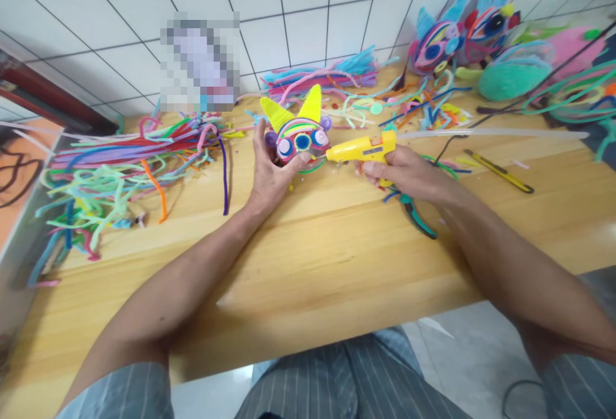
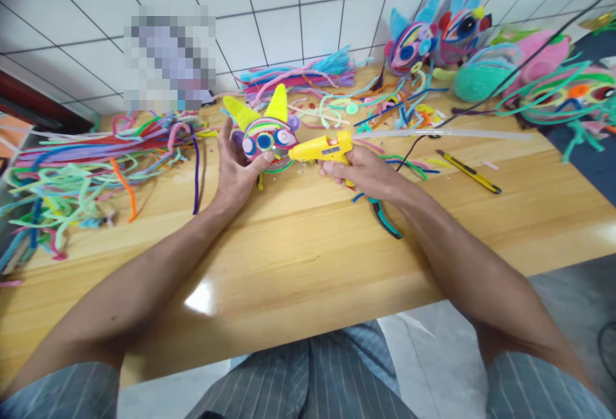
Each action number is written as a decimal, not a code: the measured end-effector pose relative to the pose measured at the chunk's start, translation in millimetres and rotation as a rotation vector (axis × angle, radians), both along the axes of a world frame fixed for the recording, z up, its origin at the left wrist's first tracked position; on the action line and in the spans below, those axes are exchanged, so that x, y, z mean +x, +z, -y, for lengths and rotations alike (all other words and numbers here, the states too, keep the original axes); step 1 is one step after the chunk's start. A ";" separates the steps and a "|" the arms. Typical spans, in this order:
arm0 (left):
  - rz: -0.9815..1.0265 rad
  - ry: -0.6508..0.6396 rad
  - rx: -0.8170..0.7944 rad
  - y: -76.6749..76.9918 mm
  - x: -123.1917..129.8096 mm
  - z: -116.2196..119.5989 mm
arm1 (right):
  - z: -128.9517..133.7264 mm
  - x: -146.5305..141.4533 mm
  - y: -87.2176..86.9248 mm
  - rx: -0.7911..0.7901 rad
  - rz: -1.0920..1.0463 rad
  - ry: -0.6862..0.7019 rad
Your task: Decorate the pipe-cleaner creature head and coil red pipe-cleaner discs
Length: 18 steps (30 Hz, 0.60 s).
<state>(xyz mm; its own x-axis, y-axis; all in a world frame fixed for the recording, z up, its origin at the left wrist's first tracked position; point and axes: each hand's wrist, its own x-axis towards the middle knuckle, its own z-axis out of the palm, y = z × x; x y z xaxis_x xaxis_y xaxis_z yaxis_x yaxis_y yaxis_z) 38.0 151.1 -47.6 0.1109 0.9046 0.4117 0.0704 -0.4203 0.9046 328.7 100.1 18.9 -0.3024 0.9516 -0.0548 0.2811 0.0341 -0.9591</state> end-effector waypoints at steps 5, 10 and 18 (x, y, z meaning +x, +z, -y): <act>-0.055 -0.003 0.007 2.3 -1.6 0.9 | -1.3 -0.4 -5.3 0.035 -0.003 0.014; -0.039 -0.007 0.012 1.4 -2.2 0.9 | -1.4 -1.2 -3.4 0.059 0.006 0.040; -0.082 0.019 0.112 -15.0 -5.3 -10.6 | 0.2 -4.4 0.9 0.032 0.021 0.055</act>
<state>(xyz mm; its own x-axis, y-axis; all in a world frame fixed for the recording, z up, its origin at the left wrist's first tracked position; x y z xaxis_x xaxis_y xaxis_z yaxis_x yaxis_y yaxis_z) 32.7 161.7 -62.7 0.1311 0.8559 0.5002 0.1511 -0.5160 0.8432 324.2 99.9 19.8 -0.3534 0.9349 -0.0310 0.2979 0.0811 -0.9511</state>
